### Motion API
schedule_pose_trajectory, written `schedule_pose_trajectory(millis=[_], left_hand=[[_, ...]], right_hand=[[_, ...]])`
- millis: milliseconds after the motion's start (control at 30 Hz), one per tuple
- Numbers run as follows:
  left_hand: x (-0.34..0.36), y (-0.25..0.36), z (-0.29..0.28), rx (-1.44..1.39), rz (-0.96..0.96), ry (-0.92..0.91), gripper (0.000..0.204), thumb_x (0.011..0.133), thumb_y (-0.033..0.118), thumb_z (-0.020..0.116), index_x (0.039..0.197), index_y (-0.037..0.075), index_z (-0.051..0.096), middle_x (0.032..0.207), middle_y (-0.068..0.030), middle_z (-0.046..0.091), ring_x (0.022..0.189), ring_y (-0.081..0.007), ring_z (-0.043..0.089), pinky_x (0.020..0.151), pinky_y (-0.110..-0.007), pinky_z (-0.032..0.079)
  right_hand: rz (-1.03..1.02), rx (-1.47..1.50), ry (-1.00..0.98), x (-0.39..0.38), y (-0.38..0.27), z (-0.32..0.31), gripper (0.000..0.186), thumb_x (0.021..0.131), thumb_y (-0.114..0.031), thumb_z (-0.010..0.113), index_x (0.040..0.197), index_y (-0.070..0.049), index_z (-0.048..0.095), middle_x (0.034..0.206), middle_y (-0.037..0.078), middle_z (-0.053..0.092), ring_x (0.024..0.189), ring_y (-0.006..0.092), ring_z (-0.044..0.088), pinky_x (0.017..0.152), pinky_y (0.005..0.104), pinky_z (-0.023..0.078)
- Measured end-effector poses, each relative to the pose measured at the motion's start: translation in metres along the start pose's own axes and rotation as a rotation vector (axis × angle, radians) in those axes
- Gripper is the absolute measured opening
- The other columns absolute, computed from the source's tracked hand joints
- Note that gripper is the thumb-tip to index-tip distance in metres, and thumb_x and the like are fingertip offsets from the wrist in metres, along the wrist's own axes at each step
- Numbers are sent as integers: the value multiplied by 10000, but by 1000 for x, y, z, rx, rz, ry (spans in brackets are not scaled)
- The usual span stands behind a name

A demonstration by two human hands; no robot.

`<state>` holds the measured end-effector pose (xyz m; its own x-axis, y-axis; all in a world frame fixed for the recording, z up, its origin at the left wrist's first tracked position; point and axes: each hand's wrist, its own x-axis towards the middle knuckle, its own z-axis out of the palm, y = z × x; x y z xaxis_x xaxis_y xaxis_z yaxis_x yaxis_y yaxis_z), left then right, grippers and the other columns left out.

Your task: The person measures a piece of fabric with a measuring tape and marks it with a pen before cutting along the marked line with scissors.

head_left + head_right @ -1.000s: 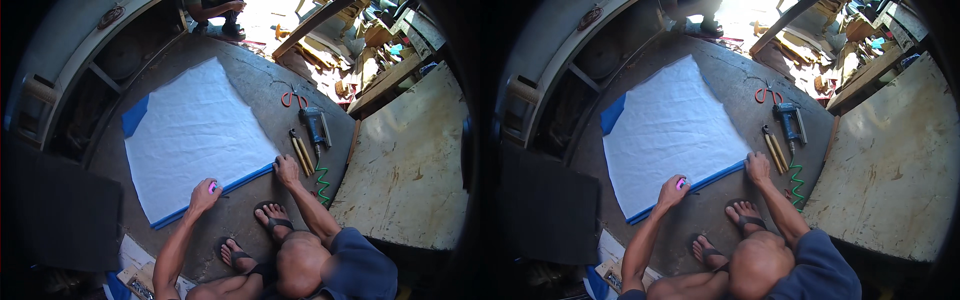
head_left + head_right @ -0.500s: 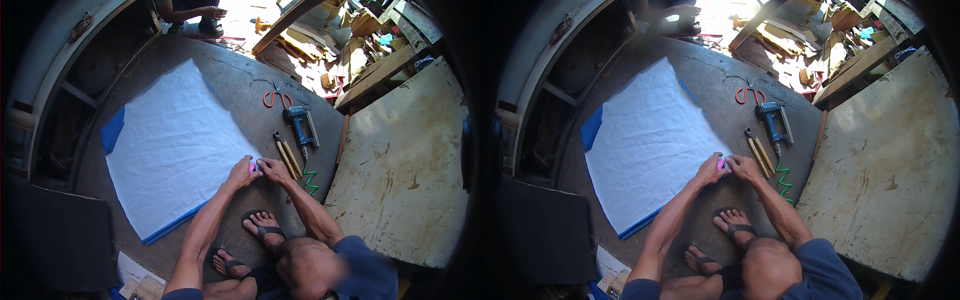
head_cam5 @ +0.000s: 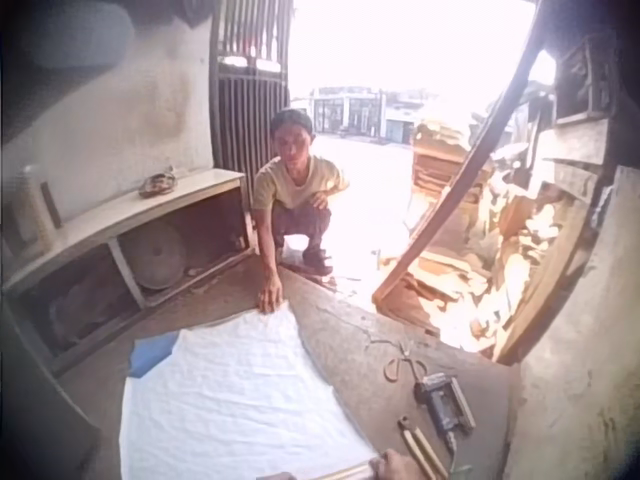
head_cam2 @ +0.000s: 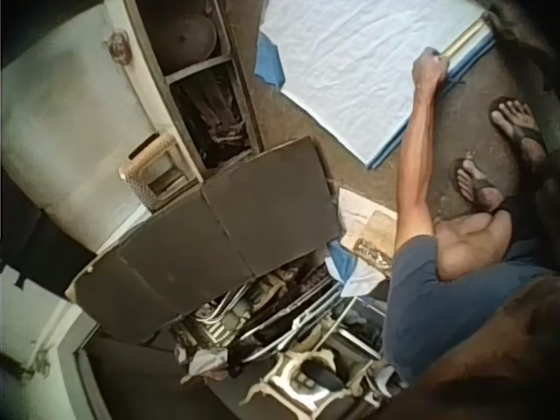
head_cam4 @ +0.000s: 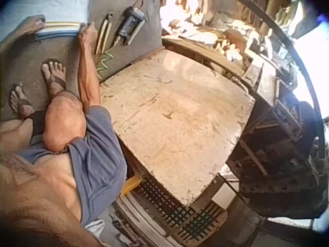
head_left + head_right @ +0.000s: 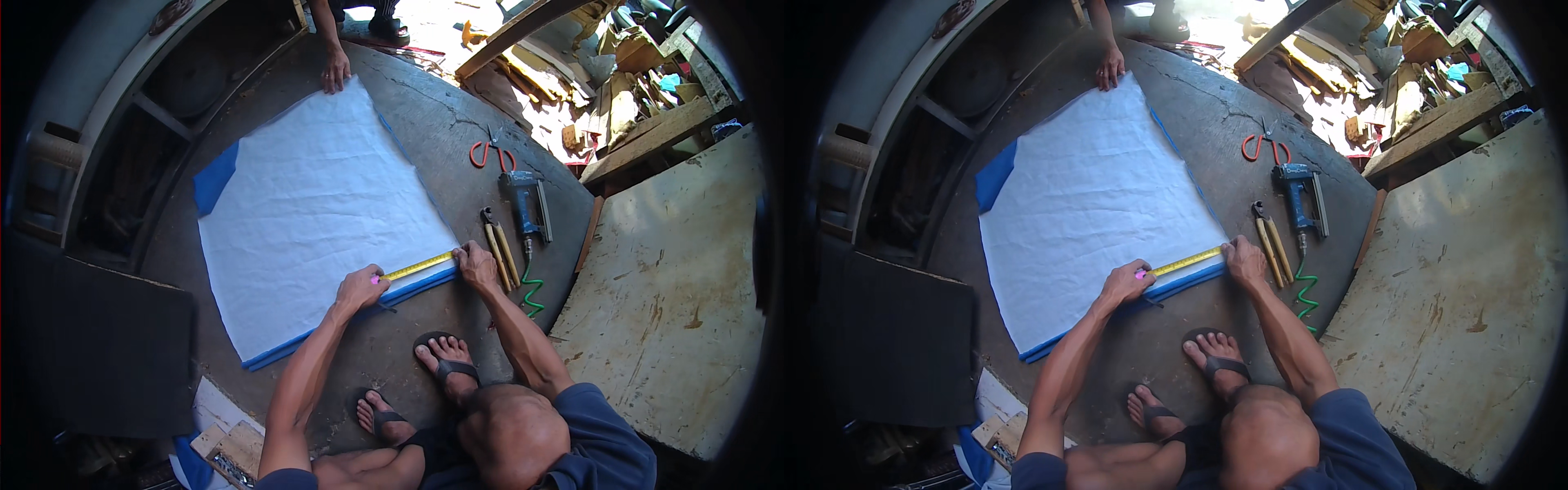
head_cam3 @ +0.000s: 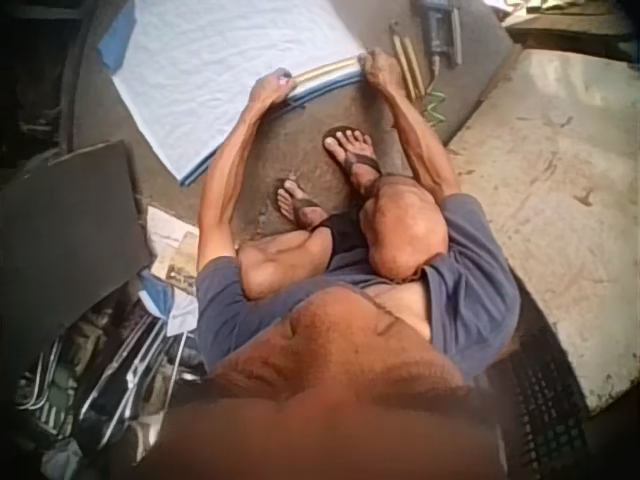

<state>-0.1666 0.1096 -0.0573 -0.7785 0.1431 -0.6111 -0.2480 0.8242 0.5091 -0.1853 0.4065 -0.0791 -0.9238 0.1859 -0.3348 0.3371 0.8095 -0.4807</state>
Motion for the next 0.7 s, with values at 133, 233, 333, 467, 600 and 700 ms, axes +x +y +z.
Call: schedule_pose_trajectory(millis=[133, 233, 333, 467, 600, 700], left_hand=[[-77, -131, -54, -154, -210, 22, 411, 795, 372, 672, 1138, 156, 743, 1080, -131, 736, 1019, -284, 686, 915, -359, 519], [-132, -226, -76, -59, -367, 113, 399, 755, 348, 658, 1101, 176, 759, 1085, -133, 735, 1024, -314, 685, 919, -384, 527], [-201, -314, -80, -15, -588, 241, 340, 755, 331, 705, 1066, 212, 772, 1073, -124, 740, 1048, -329, 680, 942, -407, 523], [-235, -342, -58, -116, -736, 351, 308, 799, 400, 745, 1050, 223, 770, 1107, -142, 718, 1075, -348, 658, 957, -452, 509], [-224, -320, -41, 38, -669, 560, 295, 861, 383, 719, 1026, 138, 738, 1188, -197, 618, 1158, -417, 567, 995, -506, 468], [-227, -314, -38, 79, -655, 604, 275, 870, 362, 715, 1016, 129, 733, 1166, -197, 626, 1158, -409, 567, 1015, -509, 458]], right_hand=[[-15, -66, 89, -10, -16, 12, 366, 947, -403, 604, 1030, -51, 660, 946, 235, 706, 926, 444, 660, 829, 520, 488], [-58, -60, 135, -5, -2, 18, 391, 950, -417, 605, 1089, -54, 646, 975, 226, 709, 943, 439, 660, 831, 517, 488], [-31, -99, 194, -15, -7, 35, 389, 951, -411, 607, 1138, -70, 616, 983, 243, 707, 943, 447, 665, 820, 518, 488], [-70, -87, 150, -10, 1, 31, 364, 950, -385, 619, 1114, -61, 599, 957, 238, 714, 932, 441, 675, 816, 516, 489], [-76, -91, 186, -5, 5, 27, 344, 953, -357, 628, 1099, -49, 593, 959, 239, 713, 929, 437, 677, 819, 505, 485], [-54, -76, 154, -4, 3, 25, 339, 958, -357, 623, 1095, -49, 594, 964, 242, 711, 935, 442, 675, 830, 503, 484]])
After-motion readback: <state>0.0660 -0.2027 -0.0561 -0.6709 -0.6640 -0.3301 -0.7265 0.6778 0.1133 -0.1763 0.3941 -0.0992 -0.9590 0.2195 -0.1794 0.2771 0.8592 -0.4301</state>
